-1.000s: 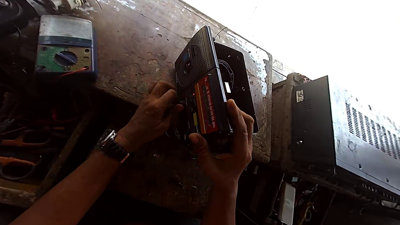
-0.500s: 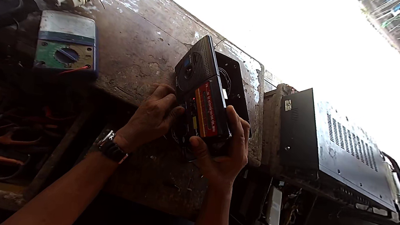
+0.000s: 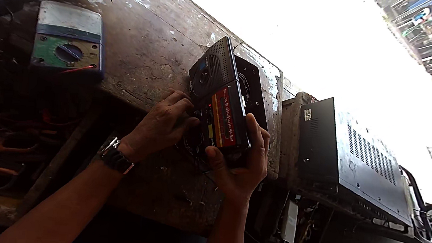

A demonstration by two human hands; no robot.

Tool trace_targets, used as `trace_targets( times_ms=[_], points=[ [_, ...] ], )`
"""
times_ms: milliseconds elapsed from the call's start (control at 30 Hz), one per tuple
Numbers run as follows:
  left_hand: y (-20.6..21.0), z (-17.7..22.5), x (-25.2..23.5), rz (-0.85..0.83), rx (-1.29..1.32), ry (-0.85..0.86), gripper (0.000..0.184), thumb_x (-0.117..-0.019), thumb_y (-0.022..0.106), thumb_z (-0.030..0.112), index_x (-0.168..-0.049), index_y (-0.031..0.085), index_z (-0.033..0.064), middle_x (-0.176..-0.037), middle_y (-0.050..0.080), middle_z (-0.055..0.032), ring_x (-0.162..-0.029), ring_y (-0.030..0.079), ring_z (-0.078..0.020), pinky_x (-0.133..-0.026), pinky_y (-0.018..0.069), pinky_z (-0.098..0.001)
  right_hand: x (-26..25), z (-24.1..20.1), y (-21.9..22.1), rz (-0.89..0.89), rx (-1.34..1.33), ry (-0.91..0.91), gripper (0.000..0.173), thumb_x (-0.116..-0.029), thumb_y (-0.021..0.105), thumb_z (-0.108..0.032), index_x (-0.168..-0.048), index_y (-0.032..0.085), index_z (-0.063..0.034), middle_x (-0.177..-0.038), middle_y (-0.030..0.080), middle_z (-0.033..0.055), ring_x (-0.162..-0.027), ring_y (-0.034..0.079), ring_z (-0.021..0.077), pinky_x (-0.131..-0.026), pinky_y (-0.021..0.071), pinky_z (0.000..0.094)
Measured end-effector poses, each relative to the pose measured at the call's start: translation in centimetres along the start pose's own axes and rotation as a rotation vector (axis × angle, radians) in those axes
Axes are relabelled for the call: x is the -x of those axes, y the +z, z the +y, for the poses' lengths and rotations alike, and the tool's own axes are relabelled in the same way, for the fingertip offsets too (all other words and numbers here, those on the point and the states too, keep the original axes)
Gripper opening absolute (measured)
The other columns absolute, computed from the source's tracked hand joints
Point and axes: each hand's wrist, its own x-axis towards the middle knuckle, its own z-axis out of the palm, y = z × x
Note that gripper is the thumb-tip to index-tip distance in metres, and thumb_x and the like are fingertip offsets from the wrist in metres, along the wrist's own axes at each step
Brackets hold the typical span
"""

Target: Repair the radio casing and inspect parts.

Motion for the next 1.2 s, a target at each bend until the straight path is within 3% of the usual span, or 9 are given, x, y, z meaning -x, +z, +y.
trace_targets(
  times_ms=[133,567,733,867,1033,1200],
  points=[
    [-0.2,0.0,0.2,-0.011,0.059,0.008,0.025,-0.1007,0.062,0.029,-0.105,0.070,0.0054,-0.119,0.065,-0.0103,-0.121,0.059,-0.0236,-0.107,0.0466,-0.0377,0.0,0.1,0.0,0.002,-0.001,0.003,0.078,-0.0820,0.085,-0.039,-0.147,0.054,-0.0087,-0.132,0.057,0.0081,-0.118,0.059,0.0179,-0.098,0.0554,0.0347],
    [-0.6,-0.1,0.5,-0.001,0.159,0.001,0.019,-0.0976,0.067,0.020,-0.109,0.070,0.0043,-0.119,0.066,-0.0086,-0.117,0.062,-0.0175,-0.102,0.0520,-0.0316,0.0,0.0,-0.1,-0.008,-0.010,0.014,0.078,-0.0825,0.085,-0.039,-0.148,0.053,-0.0092,-0.133,0.057,0.0073,-0.118,0.059,0.0177,-0.097,0.0559,0.0343],
    [-0.2,0.1,0.6,0.047,0.163,-0.004,0.021,-0.0939,0.072,0.016,-0.112,0.074,0.0054,-0.117,0.065,-0.0082,-0.110,0.063,-0.0164,-0.095,0.0537,-0.0296,0.1,-0.1,0.0,-0.007,-0.014,0.021,0.077,-0.0833,0.084,-0.038,-0.148,0.052,-0.0107,-0.133,0.057,0.0067,-0.118,0.059,0.0178,-0.097,0.0555,0.0351],
    [-0.4,0.0,0.6,0.059,0.160,-0.029,0.023,-0.0932,0.075,0.019,-0.113,0.075,0.0064,-0.114,0.065,-0.0074,-0.104,0.064,-0.0130,-0.090,0.0545,-0.0248,0.1,-0.1,0.1,-0.004,-0.009,0.019,0.077,-0.0835,0.083,-0.038,-0.148,0.052,-0.0106,-0.133,0.057,0.0069,-0.118,0.059,0.0184,-0.097,0.0553,0.0355],
    [-1.1,0.2,0.4,0.013,0.132,-0.076,0.033,-0.0937,0.072,0.029,-0.116,0.070,0.0054,-0.117,0.066,-0.0072,-0.111,0.063,-0.0137,-0.096,0.0527,-0.0270,0.2,-0.2,0.2,-0.017,-0.014,0.008,0.076,-0.0841,0.083,-0.038,-0.149,0.052,-0.0118,-0.134,0.057,0.0067,-0.119,0.059,0.0181,-0.098,0.0557,0.0353],
    [0.3,-0.2,-0.4,0.071,0.095,-0.038,0.030,-0.1001,0.065,0.033,-0.099,0.071,0.0043,-0.109,0.066,-0.0108,-0.110,0.063,-0.0206,-0.096,0.0527,-0.0326,0.0,0.0,-0.4,-0.022,0.029,-0.011,0.078,-0.0828,0.084,-0.041,-0.147,0.054,-0.0091,-0.132,0.060,0.0092,-0.119,0.060,0.0220,-0.099,0.0553,0.0398]
  ],
)
